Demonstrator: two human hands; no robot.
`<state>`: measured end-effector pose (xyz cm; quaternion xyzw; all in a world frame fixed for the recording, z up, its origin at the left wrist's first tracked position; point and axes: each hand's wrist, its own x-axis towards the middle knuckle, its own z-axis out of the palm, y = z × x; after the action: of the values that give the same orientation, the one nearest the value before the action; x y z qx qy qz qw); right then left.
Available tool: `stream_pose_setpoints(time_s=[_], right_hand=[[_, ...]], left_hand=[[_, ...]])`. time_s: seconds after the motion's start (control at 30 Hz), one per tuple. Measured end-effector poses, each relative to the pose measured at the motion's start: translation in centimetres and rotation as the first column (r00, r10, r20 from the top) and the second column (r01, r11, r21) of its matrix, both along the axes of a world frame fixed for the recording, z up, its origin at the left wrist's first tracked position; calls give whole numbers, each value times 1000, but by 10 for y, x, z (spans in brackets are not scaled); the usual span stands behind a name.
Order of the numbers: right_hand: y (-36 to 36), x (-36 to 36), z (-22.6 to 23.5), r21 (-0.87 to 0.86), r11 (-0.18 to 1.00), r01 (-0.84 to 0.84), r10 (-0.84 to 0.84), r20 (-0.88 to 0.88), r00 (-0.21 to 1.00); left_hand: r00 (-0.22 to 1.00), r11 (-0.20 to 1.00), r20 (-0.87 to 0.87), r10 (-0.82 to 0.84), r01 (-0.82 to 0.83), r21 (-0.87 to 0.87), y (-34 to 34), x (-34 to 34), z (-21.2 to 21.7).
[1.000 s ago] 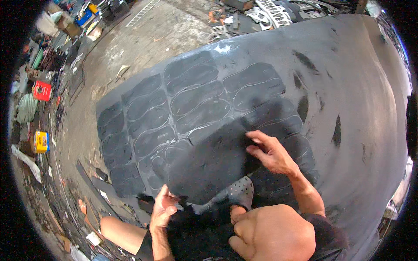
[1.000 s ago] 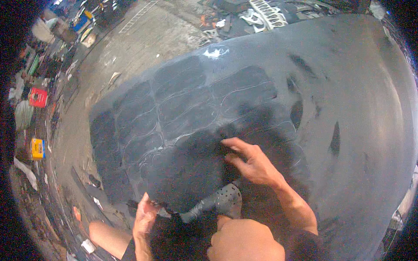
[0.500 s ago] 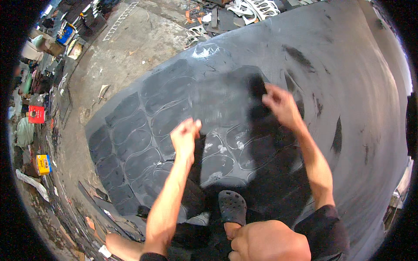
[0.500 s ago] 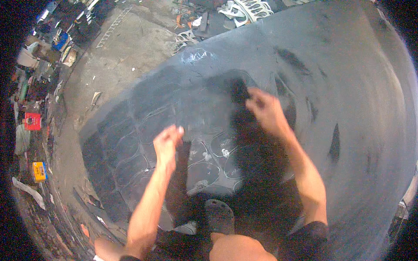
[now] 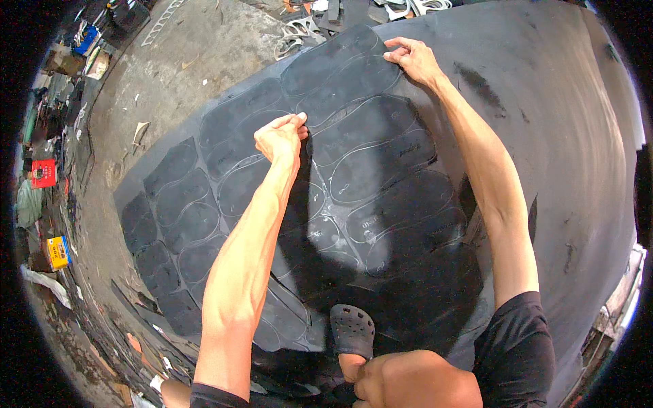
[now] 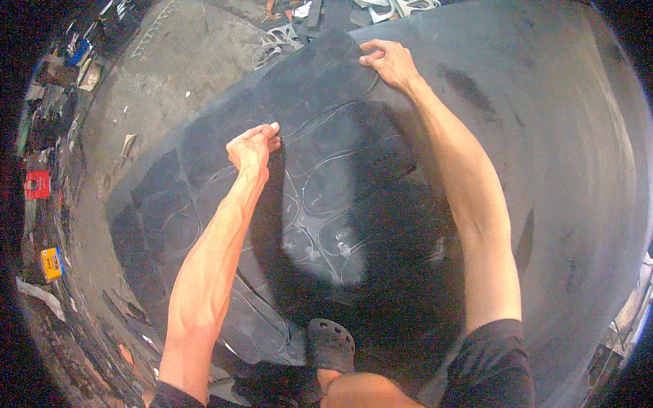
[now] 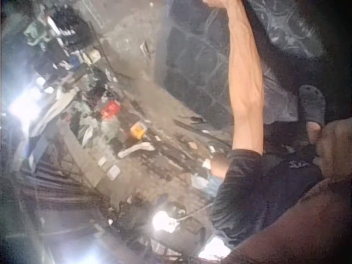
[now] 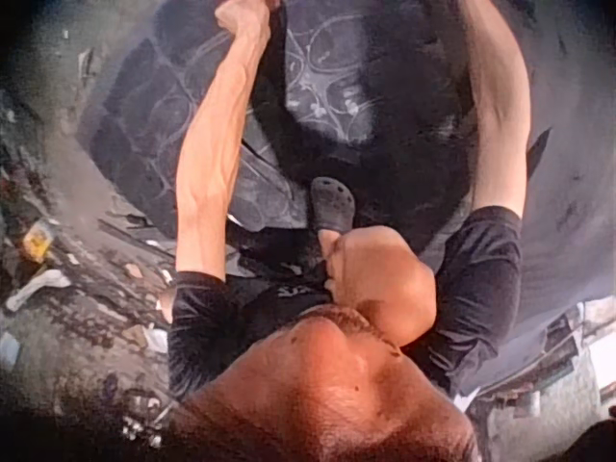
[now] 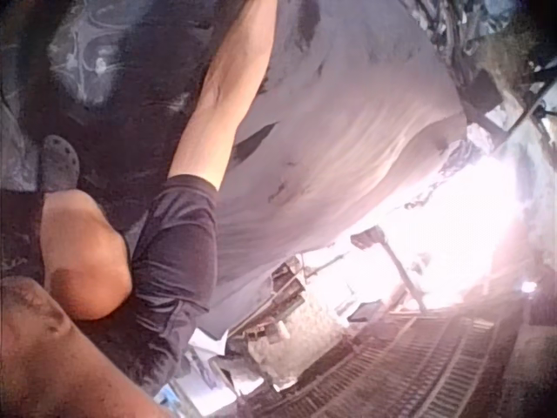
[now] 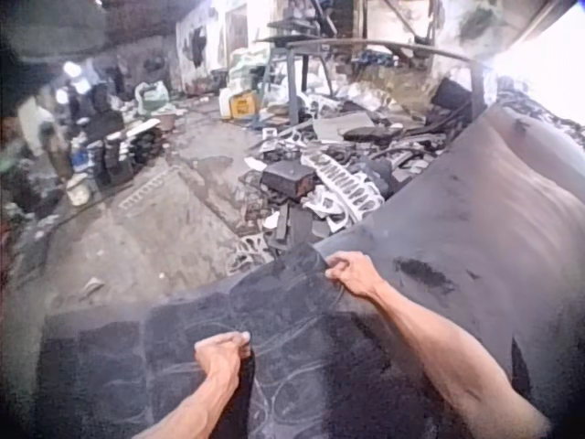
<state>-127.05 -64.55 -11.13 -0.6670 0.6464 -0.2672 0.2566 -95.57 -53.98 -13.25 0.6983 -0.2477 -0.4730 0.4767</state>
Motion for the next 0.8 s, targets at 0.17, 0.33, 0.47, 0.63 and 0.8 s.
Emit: stream_pose_setpoints(time_s=[0.17, 0.33, 0.47, 0.63, 0.8], right_hand=[[5, 3, -4, -13, 999, 41, -41, -10, 999], [8, 1, -5, -21, 998, 57, -58, -12, 998], [3, -4, -5, -14, 998, 60, -61, -59, 996], [2, 2, -9, -12, 998, 65, -66, -94, 993], [7, 2, -9, -30, 995, 95, -97, -80, 992]], left_hand=[[1000, 1000, 17, -18, 18, -9, 2, 3, -3], [998, 998, -19, -55, 54, -39, 2, 5, -10], [998, 998, -35, -57, 57, 14, -2, 5, -7], [998, 998, -1, -58, 58, 27, -1, 4, -6], [998, 998, 31, -50, 49, 32, -3, 2, -1]])
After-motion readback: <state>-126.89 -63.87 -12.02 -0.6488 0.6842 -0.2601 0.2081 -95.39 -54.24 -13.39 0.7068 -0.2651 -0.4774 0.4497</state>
